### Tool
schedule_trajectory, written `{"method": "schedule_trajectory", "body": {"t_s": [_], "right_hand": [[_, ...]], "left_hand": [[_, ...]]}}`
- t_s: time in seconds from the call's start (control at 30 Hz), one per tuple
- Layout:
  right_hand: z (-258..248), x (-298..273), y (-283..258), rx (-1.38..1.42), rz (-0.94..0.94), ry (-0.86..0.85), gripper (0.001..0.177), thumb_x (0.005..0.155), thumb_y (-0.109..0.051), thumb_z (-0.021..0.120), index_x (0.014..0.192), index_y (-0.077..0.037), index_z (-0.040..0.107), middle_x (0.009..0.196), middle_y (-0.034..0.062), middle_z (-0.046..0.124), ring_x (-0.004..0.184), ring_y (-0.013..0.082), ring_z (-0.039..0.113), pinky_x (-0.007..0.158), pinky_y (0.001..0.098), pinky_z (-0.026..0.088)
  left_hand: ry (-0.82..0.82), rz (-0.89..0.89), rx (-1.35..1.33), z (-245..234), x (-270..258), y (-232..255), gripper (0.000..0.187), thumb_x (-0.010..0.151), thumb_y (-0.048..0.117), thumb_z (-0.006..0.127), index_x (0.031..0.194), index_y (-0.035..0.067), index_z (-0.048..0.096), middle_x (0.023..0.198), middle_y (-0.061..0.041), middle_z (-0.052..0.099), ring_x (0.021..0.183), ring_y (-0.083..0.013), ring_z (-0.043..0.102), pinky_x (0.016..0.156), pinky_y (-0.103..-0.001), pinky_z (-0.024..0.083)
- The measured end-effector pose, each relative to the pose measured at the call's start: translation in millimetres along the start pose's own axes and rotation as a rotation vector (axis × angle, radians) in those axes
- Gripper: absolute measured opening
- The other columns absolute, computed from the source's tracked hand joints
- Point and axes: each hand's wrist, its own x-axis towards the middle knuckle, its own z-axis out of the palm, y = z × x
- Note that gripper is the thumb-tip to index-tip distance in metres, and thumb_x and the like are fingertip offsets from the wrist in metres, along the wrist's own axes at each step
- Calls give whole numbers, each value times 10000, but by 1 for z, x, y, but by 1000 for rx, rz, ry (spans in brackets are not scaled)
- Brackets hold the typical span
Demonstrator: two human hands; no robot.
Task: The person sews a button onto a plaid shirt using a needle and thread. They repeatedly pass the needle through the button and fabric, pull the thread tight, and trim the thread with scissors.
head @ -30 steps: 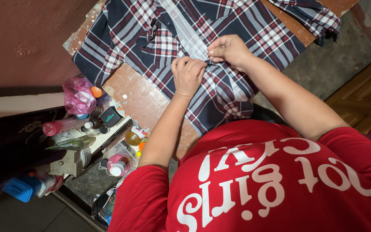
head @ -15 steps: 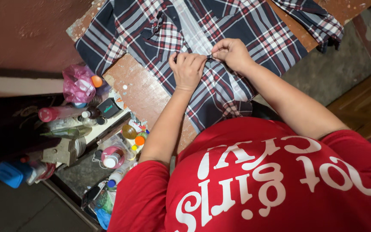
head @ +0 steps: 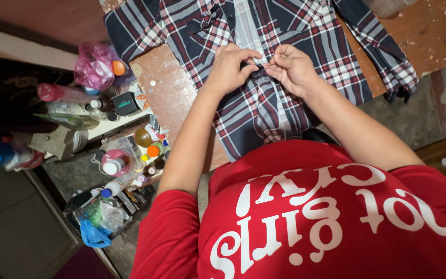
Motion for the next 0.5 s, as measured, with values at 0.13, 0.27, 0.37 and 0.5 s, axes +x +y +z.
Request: {"method": "schedule_trajectory", "body": {"t_s": [0.13,0.27,0.37,0.5], "right_hand": [[-3,-1,-8,28,81,-55,56,1072,-16,558,1065,-55,597,909,89,694,874,239,754,789,333,645],[-8,-1,-15,14,98,-130,65,1079,-14,547,1076,-59,594,921,98,689,866,244,751,765,311,630],[-14,3,-17,-38,116,-141,80,1080,-2,545,1081,-69,589,929,97,688,841,229,740,749,302,628],[-21,8,-13,-78,140,-148,94,1075,17,547,1080,-70,585,927,92,684,828,217,736,743,295,627]], "left_hand": [[-19,-19,31,-3,13,1,238,839,163,821,1074,188,789,833,38,765,936,-226,637,983,-433,375],[-15,-69,56,-1,13,1,208,851,181,822,1057,193,800,856,18,759,939,-236,630,983,-420,381],[-25,-115,82,5,8,3,181,858,195,813,1039,191,802,897,11,770,938,-248,624,961,-425,375],[-77,-175,202,10,4,7,77,856,220,816,927,189,816,878,-8,766,962,-253,627,1014,-447,369]]}}
